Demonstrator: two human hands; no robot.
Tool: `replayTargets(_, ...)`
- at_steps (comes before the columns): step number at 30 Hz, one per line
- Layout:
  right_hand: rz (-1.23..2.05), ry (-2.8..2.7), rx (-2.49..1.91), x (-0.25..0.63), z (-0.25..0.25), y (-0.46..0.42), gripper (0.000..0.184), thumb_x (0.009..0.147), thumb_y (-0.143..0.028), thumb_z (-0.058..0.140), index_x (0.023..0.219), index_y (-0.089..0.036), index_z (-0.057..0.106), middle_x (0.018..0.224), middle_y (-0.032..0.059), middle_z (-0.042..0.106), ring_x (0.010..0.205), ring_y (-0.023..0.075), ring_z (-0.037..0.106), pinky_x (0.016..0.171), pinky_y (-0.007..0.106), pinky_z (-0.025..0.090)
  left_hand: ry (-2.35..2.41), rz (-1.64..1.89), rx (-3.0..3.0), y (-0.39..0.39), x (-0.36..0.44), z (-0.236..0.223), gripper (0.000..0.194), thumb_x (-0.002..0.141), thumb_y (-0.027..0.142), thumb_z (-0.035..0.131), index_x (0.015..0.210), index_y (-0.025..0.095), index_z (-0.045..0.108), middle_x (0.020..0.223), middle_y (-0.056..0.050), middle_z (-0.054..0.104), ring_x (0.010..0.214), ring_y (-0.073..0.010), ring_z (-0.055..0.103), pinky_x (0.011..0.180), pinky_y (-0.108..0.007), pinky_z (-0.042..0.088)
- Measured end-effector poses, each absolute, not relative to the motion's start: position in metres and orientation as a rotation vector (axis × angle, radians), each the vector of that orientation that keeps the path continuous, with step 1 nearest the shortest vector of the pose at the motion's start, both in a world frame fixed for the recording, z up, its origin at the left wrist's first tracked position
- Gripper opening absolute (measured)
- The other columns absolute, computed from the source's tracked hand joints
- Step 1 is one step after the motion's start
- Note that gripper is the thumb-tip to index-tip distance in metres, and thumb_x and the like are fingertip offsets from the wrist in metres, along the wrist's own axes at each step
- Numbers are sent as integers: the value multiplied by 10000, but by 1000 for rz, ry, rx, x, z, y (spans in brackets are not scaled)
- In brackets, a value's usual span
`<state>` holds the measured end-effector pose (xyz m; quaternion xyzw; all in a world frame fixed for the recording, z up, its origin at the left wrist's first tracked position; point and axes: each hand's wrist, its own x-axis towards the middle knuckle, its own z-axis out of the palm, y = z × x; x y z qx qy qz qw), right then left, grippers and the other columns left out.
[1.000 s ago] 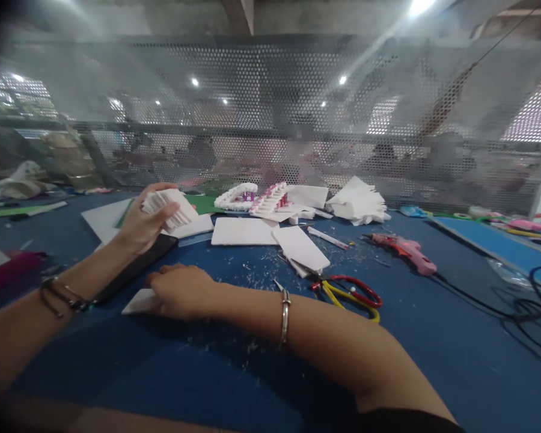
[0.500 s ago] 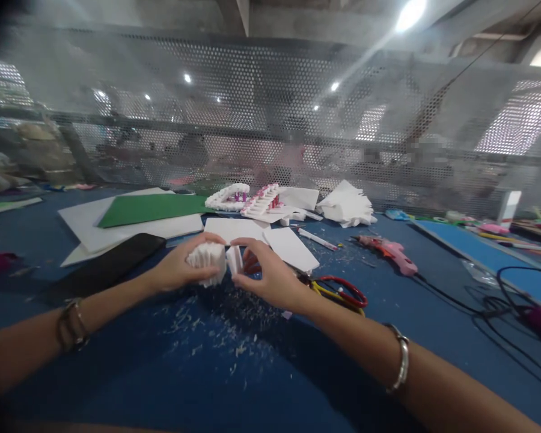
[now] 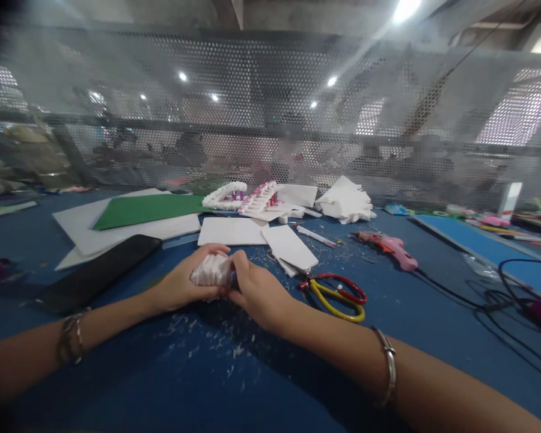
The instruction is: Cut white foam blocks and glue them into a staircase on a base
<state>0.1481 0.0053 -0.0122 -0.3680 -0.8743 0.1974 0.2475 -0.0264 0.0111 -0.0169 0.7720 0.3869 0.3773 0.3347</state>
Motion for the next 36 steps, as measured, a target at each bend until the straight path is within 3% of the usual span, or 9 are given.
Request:
replayTargets(6,462,-2449,-980,143,-7,2,256,724,-197,548,888,-170,354,943,137,563,813,212,565,656,345,437,1029,991,2013,9,-26,-12,385,573,311,611,914,181,490,889,-19,568,777,-179,533,717,-313,435)
replayTargets(11,509,-2427,-974,141,-5,6,283,702,-189,568,853,-183,329,875,94,557,785,181,549,646,325,444,1112,944,1971,12,-27,-12,414,541,327,584,917,176,499,789,11,572,668,-155,519,645,-297,446)
replayTargets(17,709,-2393,-910,145,1,11,352,676,-191,596,903,-194,326,867,55,563,772,150,580,674,301,482,1140,965,2034,13,-28,-11,398,564,329,600,921,181,509,848,-1,590,734,-170,537,711,-305,439)
replayTargets(22,1103,-2168,-988,146,5,-8,357,728,-145,491,1038,-168,315,1022,112,544,955,168,563,830,345,459,1090,938,2137,11,-29,-13,402,602,321,601,969,192,498,902,-10,604,765,-179,563,713,-299,449)
replayTargets(29,987,-2378,-1061,135,21,-34,628,688,-173,519,1253,-83,261,1311,192,299,1227,240,318,1016,389,283,1052,1010,2272,7,-28,-19,405,629,298,614,1009,190,521,1000,-47,609,900,-203,568,813,-319,429)
replayTargets(31,1010,-2406,-1078,134,23,-33,688,692,-183,522,1296,-72,211,1335,197,273,1246,249,290,1017,398,280,1062,1030,2264,6,-28,-18,395,631,305,611,1000,190,529,998,-47,615,900,-204,572,818,-320,430)
replayTargets(33,1016,-2442,-1062,135,28,-24,709,690,-195,540,1306,-77,210,1324,194,313,1211,245,352,984,390,328,1087,1037,2256,7,-28,-15,389,629,318,607,989,189,536,984,-48,624,884,-208,577,807,-320,438)
replayTargets(36,878,-2579,-914,137,38,7,590,706,-189,553,1246,-115,327,1216,137,477,1065,174,508,877,307,430,1156,1021,2261,12,-34,-7,367,641,331,592,975,188,546,962,-48,631,870,-214,579,789,-320,445)
